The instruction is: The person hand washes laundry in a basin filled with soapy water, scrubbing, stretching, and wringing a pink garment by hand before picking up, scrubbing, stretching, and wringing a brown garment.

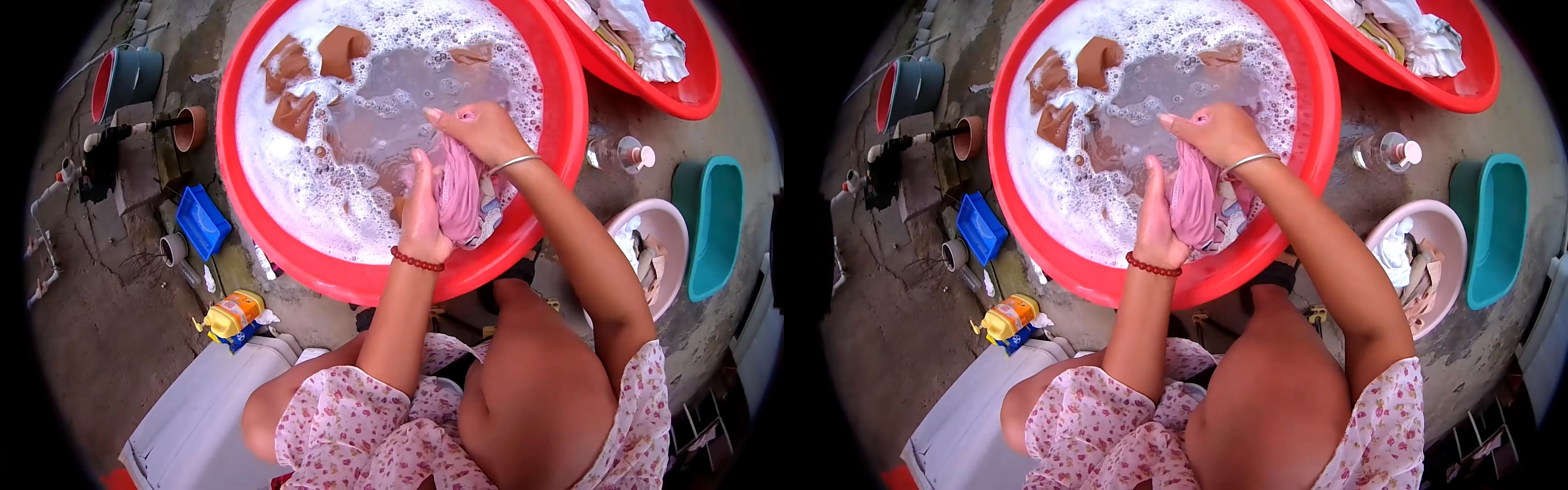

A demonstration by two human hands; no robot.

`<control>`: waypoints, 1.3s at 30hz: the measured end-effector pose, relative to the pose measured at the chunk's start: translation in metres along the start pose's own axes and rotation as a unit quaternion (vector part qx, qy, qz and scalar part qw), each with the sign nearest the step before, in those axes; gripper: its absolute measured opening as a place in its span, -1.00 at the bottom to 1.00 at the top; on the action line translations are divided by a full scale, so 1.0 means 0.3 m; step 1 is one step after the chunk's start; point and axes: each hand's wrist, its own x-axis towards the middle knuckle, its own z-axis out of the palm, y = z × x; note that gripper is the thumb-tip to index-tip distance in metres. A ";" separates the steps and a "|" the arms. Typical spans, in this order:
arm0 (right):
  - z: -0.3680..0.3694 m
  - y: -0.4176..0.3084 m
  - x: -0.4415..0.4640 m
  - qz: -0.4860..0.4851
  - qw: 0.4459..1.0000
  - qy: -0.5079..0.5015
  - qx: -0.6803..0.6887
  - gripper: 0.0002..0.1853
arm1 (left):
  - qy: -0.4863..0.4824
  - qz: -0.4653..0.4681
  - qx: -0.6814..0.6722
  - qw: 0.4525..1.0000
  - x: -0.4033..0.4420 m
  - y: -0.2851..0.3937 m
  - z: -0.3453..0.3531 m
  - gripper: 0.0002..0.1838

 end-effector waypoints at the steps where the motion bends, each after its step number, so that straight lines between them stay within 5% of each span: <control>1: -0.015 0.015 0.006 0.000 1.000 0.002 -0.002 -0.45 | -0.021 0.017 0.138 0.990 0.005 0.011 -0.016 -0.63; 2: -0.026 0.034 0.014 0.027 0.992 0.011 0.125 -0.42 | -0.025 0.018 0.138 0.990 0.009 0.006 -0.010 -0.63; 4: -0.049 0.082 0.035 0.056 0.965 0.021 0.254 -0.39 | 0.020 0.141 0.403 0.904 0.000 -0.007 -0.006 -0.68; 8: -0.090 0.094 0.037 0.047 0.991 0.065 0.105 -0.37 | 0.032 0.221 0.275 0.935 0.012 0.031 -0.040 -0.69; 10: -0.054 0.075 0.008 -0.040 0.974 0.172 -0.142 -0.31 | 0.022 0.261 0.254 0.931 0.036 0.043 -0.062 -0.72; 14: 0.095 -0.009 -0.143 -0.194 0.960 0.149 -0.134 -0.45 | 0.061 0.262 0.093 0.959 0.033 0.056 -0.020 -0.69; 16: 0.184 -0.071 -0.255 -0.262 0.943 0.169 -0.112 -0.50 | 0.065 0.063 -0.052 0.994 0.048 0.074 -0.125 -0.65; 17: 0.218 -0.088 -0.295 -0.344 0.921 0.118 -0.139 -0.59 | -0.158 -0.041 -0.146 0.976 0.050 0.076 -0.150 -0.62; 18: 0.234 -0.097 -0.311 -0.424 0.888 0.068 -0.165 -0.68 | -0.157 -0.041 -0.147 0.976 0.050 0.056 -0.167 -0.62; 21: 0.162 -0.068 -0.171 -0.326 0.912 0.183 -0.168 -0.72 | 0.094 0.065 -0.096 0.989 -0.020 -0.038 0.038 -0.60; 24: 0.085 -0.033 -0.071 -0.219 0.927 0.224 -0.205 -0.71 | 0.018 0.045 -0.100 0.994 -0.001 -0.061 0.066 -0.59; 26: 0.117 -0.051 -0.146 -0.223 0.930 0.222 -0.192 -0.70 | -0.017 0.045 -0.101 0.994 0.001 -0.050 0.022 -0.63; 28: 0.160 -0.095 -0.242 -0.325 0.917 0.206 -0.106 -0.72 | -0.157 0.042 -0.158 0.974 0.052 -0.074 -0.111 -0.66; 31: 0.324 -0.011 -0.270 -0.254 0.941 0.161 -0.156 -0.73 | -0.051 0.020 -0.123 0.991 0.012 -0.067 -0.062 -0.65; 33: 0.218 -0.048 -0.183 -0.244 0.937 0.188 -0.168 -0.76 | 0.050 0.013 -0.084 0.995 -0.016 -0.040 -0.008 -0.64; 38: 0.119 -0.062 -0.138 -0.218 0.930 0.232 -0.182 -0.76 | 0.025 0.028 -0.104 0.994 -0.004 -0.059 0.030 -0.61; 39: 0.153 -0.081 -0.207 -0.265 0.925 0.222 -0.157 -0.75 | -0.070 0.050 -0.129 0.988 0.016 -0.077 -0.052 -0.59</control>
